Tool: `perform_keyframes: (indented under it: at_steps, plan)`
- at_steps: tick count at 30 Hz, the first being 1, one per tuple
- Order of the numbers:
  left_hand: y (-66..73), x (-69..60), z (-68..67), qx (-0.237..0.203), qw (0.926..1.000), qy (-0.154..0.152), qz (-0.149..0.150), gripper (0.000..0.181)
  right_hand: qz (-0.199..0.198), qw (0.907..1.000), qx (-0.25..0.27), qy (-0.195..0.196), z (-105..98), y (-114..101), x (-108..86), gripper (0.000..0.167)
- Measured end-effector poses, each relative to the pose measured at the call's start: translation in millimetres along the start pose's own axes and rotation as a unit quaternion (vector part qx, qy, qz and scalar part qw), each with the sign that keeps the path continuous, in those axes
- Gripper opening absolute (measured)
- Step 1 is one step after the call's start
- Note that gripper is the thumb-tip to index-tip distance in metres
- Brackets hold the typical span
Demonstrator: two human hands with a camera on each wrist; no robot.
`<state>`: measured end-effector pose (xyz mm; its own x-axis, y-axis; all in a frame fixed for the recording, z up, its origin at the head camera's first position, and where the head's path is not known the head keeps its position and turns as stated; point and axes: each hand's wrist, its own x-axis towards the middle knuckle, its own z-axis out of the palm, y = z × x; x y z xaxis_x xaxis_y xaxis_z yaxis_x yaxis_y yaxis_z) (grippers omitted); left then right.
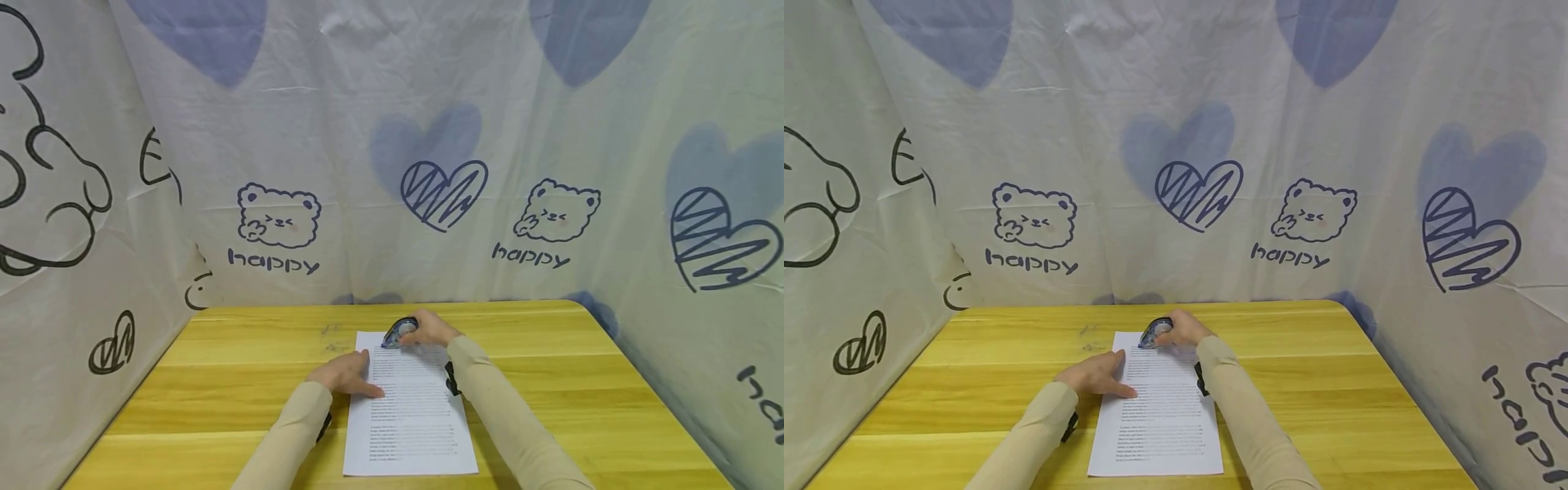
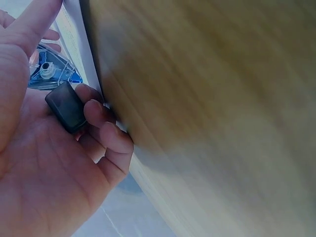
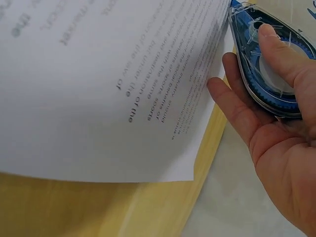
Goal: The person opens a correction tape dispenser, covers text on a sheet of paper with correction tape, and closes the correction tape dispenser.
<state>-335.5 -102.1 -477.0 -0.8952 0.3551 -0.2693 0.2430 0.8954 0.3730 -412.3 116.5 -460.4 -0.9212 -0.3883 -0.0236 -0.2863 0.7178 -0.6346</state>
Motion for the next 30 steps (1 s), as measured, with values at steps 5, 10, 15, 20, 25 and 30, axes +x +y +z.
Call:
perform_keyframes:
  at_steps: [5,10,15,20,25,30]
  plan:
    - [1.3,-1.3,0.9,0.000,1.0000,-0.002,-0.004,0.106,0.008,0.9998,-0.004,-0.016,-1.8,-3.1,-0.7,0.026]
    - [-0.4,-2.5,0.5,0.002,1.0000,0.000,-0.006,0.107,0.016,0.9995,-0.003,-0.027,-1.8,-7.4,-1.5,0.025]
    - [1.5,-1.8,-1.0,-0.004,1.0000,0.003,-0.001,0.106,0.022,0.9994,0.005,-0.028,-3.5,-8.1,-2.0,0.028]
    - [2.7,-2.6,-1.0,0.003,1.0000,0.001,-0.001,0.106,0.023,0.9994,0.005,-0.026,-3.0,-7.5,-1.3,0.030]
    - [2.3,-3.4,-1.5,0.010,0.9999,0.002,-0.004,0.106,0.012,0.9995,0.007,-0.030,-2.4,-6.0,-0.1,0.027]
    - [3.2,-4.3,-2.1,0.002,1.0000,-0.002,-0.004,0.106,0.019,0.9991,0.014,-0.034,-3.3,-7.4,-1.3,0.028]
